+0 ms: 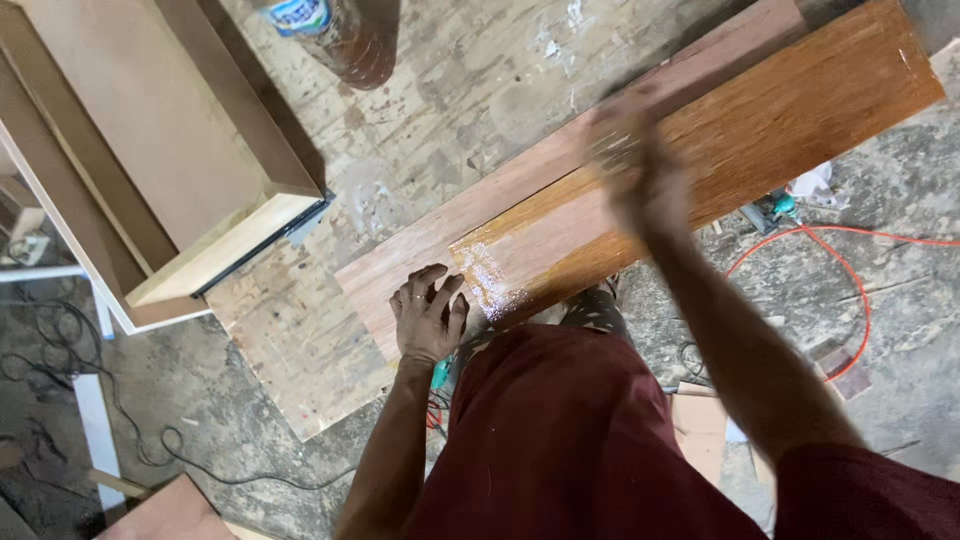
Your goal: The person applies a liquid wood finish to two long wooden planks using a plastic bottle cut into a sponge-like applicator. They rub the finish along the grain, covering the surface progressively from one end to the other.
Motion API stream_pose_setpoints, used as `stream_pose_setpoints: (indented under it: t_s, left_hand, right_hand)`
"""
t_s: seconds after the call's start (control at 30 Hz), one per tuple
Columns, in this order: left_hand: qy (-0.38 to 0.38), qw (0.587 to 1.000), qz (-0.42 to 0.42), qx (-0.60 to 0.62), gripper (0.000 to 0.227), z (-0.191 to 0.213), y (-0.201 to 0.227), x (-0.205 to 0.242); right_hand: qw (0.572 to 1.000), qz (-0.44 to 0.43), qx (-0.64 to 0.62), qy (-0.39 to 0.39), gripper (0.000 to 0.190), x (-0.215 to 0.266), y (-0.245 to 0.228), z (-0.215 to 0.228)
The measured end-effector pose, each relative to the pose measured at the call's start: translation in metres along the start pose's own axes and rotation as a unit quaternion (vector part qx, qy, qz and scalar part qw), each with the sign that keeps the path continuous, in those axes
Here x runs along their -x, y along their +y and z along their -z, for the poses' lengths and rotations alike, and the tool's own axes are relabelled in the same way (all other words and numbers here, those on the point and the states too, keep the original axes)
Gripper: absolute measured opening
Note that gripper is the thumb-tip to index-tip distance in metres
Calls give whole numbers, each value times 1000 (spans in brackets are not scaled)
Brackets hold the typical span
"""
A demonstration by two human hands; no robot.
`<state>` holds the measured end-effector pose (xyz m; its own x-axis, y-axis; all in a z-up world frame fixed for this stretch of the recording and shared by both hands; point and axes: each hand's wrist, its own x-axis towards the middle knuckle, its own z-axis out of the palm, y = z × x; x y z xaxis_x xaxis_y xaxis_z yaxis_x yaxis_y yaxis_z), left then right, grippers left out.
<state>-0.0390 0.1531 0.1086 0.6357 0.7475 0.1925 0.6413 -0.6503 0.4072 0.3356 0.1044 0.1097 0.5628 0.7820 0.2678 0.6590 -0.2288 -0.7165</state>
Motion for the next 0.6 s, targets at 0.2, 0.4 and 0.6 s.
stream_pose_setpoints:
  t_s: [0.2,0.4,0.6]
  left_hand:
    - [22,1000,-8,6,34,-5,-1,0]
    - [5,1000,13,-2,33,-3,-1,2]
    - [-9,1000,12,3,31,-5,-7,3]
  right_hand:
    - [981,143,2,-132,76,62,-55,-65]
    - [929,-3,349,-121,69,16,102,-25]
    - [694,170,688,122,56,20,6,4]
